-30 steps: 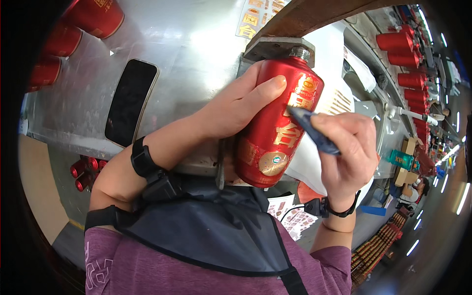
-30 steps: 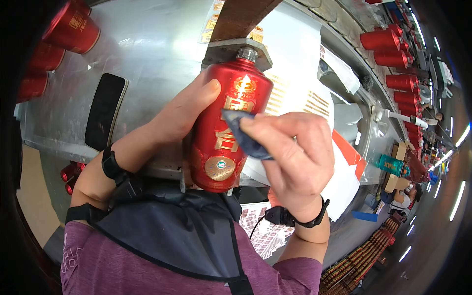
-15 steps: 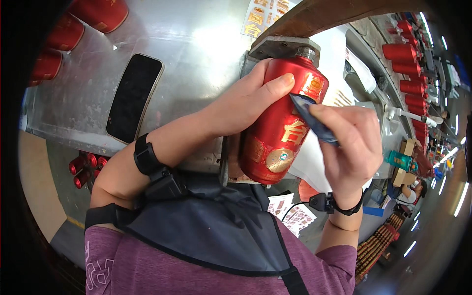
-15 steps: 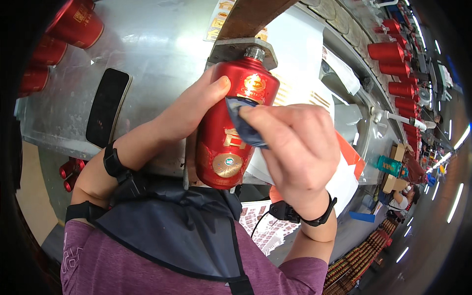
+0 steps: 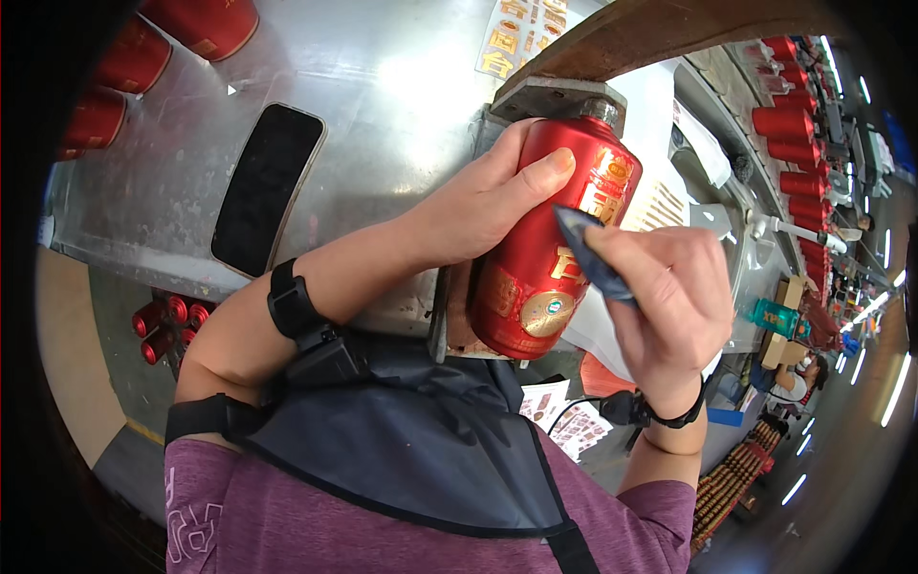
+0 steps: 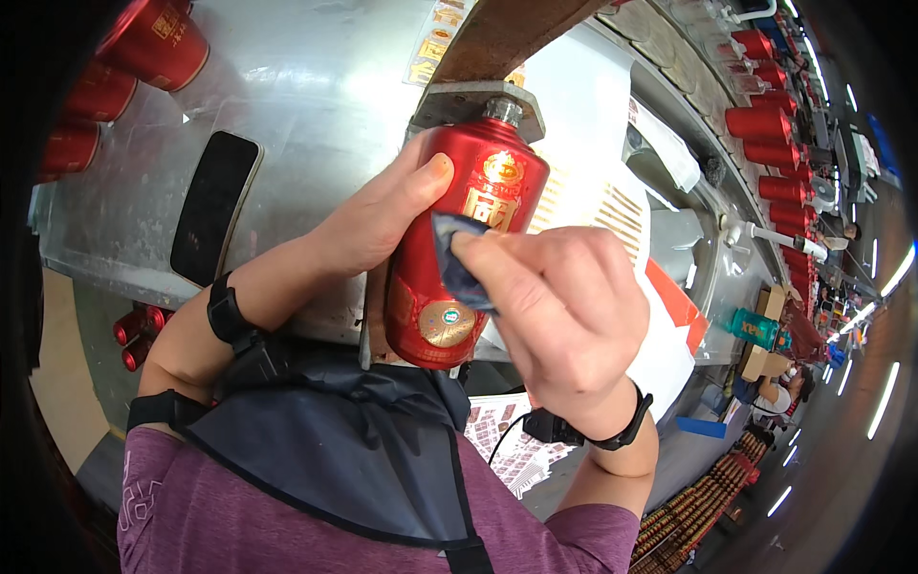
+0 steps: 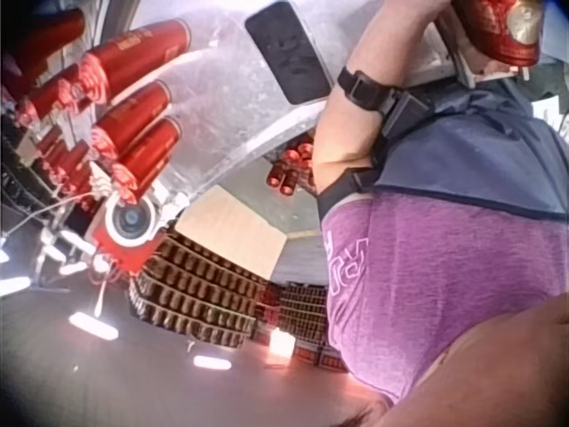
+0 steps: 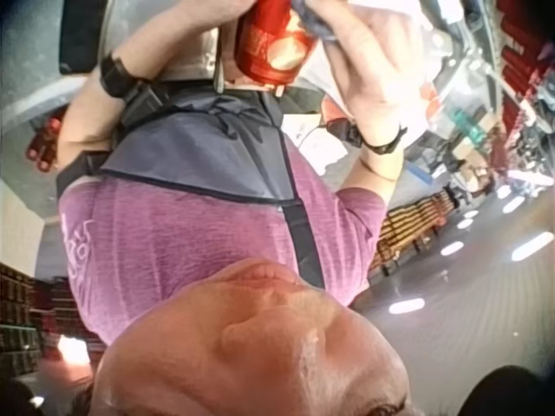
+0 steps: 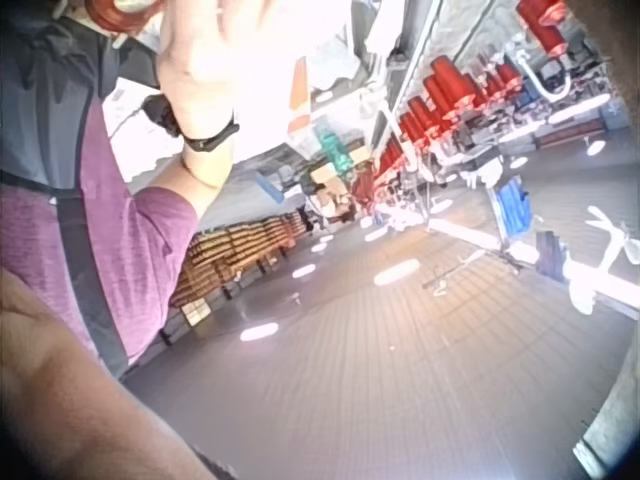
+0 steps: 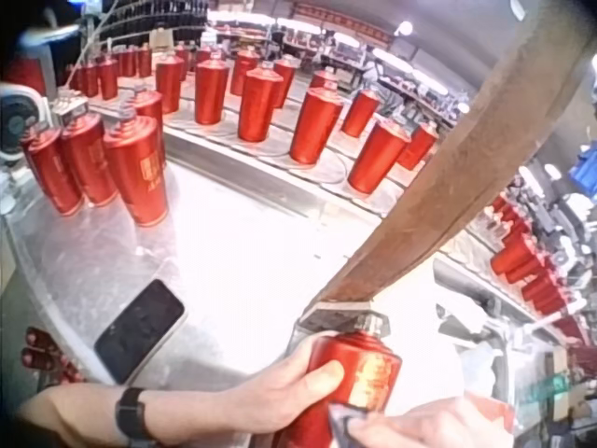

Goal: Apply gold labels and decorative bands to red liquor bottles.

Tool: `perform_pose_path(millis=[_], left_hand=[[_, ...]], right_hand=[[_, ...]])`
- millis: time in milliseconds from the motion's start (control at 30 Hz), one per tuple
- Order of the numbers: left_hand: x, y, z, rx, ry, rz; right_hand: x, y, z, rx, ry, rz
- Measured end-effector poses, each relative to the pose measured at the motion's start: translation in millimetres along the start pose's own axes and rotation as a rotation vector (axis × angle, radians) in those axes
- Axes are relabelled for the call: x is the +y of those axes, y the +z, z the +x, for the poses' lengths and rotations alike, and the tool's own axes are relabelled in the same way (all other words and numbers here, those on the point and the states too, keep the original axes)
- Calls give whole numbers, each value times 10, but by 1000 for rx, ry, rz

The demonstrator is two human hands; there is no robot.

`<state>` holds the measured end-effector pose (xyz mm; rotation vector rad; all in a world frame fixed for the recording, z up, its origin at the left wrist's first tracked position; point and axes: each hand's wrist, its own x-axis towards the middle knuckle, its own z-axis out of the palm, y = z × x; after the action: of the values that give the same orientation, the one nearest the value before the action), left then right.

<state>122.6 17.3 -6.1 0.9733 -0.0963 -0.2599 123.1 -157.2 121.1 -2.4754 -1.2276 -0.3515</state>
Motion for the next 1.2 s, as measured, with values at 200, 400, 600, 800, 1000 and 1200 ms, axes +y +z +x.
perform_pose_path(millis=[200, 400, 600, 800, 1000, 1200], left_hand=[[73, -10, 15, -14, -54, 95], [56, -19, -9, -16, -91, 42], [80, 2, 18, -38, -69, 41], [52, 7, -8, -18, -71, 13], [62, -25, 4, -22, -90, 43], [63, -31, 8, -38, -82, 82]], right_hand=[[14, 20, -56, 11, -17, 46], [176, -68, 0, 11, 282, 297], [496, -36, 219, -6, 374, 389], [347, -138, 312, -86, 164, 261], [325, -102, 355, -24, 181, 194], [402, -97, 341, 40, 112, 12]])
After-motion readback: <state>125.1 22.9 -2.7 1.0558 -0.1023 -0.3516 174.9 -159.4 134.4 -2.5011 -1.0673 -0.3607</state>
